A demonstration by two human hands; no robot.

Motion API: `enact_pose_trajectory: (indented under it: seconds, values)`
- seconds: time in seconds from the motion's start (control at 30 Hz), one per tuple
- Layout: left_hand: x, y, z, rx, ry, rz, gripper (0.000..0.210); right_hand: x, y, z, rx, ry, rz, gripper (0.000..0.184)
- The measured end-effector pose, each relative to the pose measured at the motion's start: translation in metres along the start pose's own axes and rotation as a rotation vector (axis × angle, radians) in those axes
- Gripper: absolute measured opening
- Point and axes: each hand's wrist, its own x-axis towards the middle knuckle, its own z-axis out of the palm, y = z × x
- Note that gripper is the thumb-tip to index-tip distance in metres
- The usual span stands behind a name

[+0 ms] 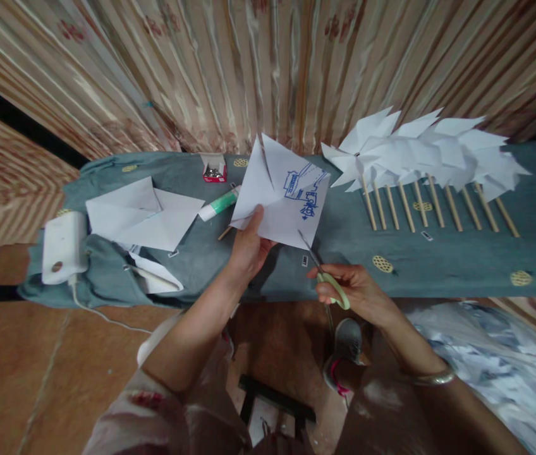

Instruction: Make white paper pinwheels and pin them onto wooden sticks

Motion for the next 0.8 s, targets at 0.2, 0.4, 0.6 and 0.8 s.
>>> enact_pose_trajectory:
  seconds: [0.2,0.4,0.6,0.8]
  values:
    - [-0.0066,-0.0052,0.0018,0.046,-0.031,-0.03,0.025,-0.0027,-0.0045,0.0017,-0.044,-0.026,-0.066,0.042]
    - [-0.0084,-0.0063,0.0019,0.049,-0.031,-0.049,0.027,-0.0025,-0.0062,0.0028,-0.011,-0.012,-0.053,0.042]
    - [-0.007,-0.0069,0.001,0.036,-0.025,-0.046,0.026,-0.0009,-0.0029,0.0014,-0.016,0.007,-0.047,0.044]
    - [-0.0073,-0.0074,-0.0002,0.035,-0.046,-0.051,0.022,-0.0004,-0.0016,0.002,-0.021,0.008,-0.048,0.045]
